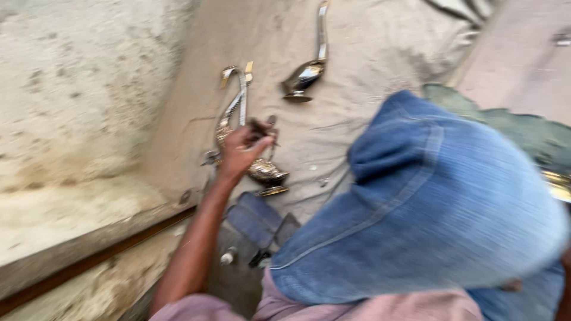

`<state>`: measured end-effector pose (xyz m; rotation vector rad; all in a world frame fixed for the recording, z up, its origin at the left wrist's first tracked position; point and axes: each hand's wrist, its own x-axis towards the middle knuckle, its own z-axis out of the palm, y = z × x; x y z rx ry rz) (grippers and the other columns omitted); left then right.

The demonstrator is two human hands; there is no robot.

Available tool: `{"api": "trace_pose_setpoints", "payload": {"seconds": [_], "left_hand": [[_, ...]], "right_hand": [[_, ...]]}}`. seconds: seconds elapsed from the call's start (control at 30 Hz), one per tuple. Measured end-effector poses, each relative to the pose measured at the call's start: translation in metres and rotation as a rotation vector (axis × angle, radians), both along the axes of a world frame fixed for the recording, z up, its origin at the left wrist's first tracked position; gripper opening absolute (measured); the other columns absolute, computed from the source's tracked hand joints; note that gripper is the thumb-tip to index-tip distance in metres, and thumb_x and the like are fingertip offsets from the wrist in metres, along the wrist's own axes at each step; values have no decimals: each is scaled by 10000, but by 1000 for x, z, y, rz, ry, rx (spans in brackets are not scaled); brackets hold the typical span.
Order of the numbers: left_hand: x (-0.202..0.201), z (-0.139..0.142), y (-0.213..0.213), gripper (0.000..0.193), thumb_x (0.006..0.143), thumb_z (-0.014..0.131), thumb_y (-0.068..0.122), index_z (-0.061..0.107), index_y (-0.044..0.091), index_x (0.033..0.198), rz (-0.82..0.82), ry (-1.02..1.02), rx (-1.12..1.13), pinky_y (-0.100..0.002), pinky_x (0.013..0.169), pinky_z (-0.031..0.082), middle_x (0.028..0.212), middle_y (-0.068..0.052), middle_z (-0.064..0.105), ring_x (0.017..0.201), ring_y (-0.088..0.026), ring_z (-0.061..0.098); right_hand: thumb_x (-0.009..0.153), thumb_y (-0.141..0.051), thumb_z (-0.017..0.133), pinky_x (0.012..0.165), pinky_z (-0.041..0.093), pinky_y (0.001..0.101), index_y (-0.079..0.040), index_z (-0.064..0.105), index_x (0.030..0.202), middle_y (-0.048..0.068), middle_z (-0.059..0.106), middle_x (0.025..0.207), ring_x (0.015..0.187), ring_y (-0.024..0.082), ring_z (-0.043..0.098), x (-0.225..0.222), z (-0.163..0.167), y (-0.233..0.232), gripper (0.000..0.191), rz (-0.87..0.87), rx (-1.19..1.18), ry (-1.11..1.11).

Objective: The person sits cross-legged and uses a hammer and metal punch to shape a shiny curved metal object. They repeatedly reposition the punch and strike it to form the metal piece, which rests on a cushioned support.

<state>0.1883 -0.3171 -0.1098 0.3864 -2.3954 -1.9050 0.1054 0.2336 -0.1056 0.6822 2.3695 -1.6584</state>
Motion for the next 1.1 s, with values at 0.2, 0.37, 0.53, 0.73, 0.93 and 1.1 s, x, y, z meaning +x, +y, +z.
{"api": "trace_pose_setpoints", "payload": {"seconds": [0.2,0.37,0.53,0.73,0.93,1.1], "left_hand": [[32,156,51,166,1030,581,-47,599,-1,1188,170,534,-222,-302,930,658,1051,-108,703,1033,-197,751],[29,198,145,277,840,604,-144,517,3,1057,-184,601,-193,-334,823,556,979,-57,649,925,-198,681],[-34,121,232,303,786,558,-94,595,-7,1074,-565,283,-147,-398,979,508,1097,-154,582,1073,-313,602],[-68,81,274,487,787,731,93,611,-19,1245,-522,496,-473,-480,964,479,1240,-206,606,1126,-394,561],[-112,59,288,317,741,731,174,670,100,1043,-1019,612,-554,-429,902,520,1015,-103,680,1045,-311,617],[-136,58,309,162,898,696,234,604,102,915,-1132,863,-577,-417,850,488,870,-60,613,909,-264,577]], "right_hand": [[1100,-17,739,651,558,259,68,616,1136,99,652,904,725,165,626,-48,57,-33,154,-153,-427,327],[1101,-65,693,673,519,244,81,625,1286,71,629,898,743,137,606,-18,102,-67,245,-63,-437,576],[1109,-110,715,709,530,258,88,581,1314,75,631,923,770,132,607,1,145,-76,314,62,-373,748],[1115,-157,691,536,438,231,-62,580,1078,-1,497,727,607,87,465,-4,151,-72,151,-113,-541,978],[1186,-329,455,543,257,325,-147,283,694,11,272,560,514,145,238,12,142,-24,552,-284,-1084,1007],[1170,-456,359,550,210,334,-158,271,661,-13,226,489,464,133,167,26,132,11,596,-320,-1030,1058]]}}
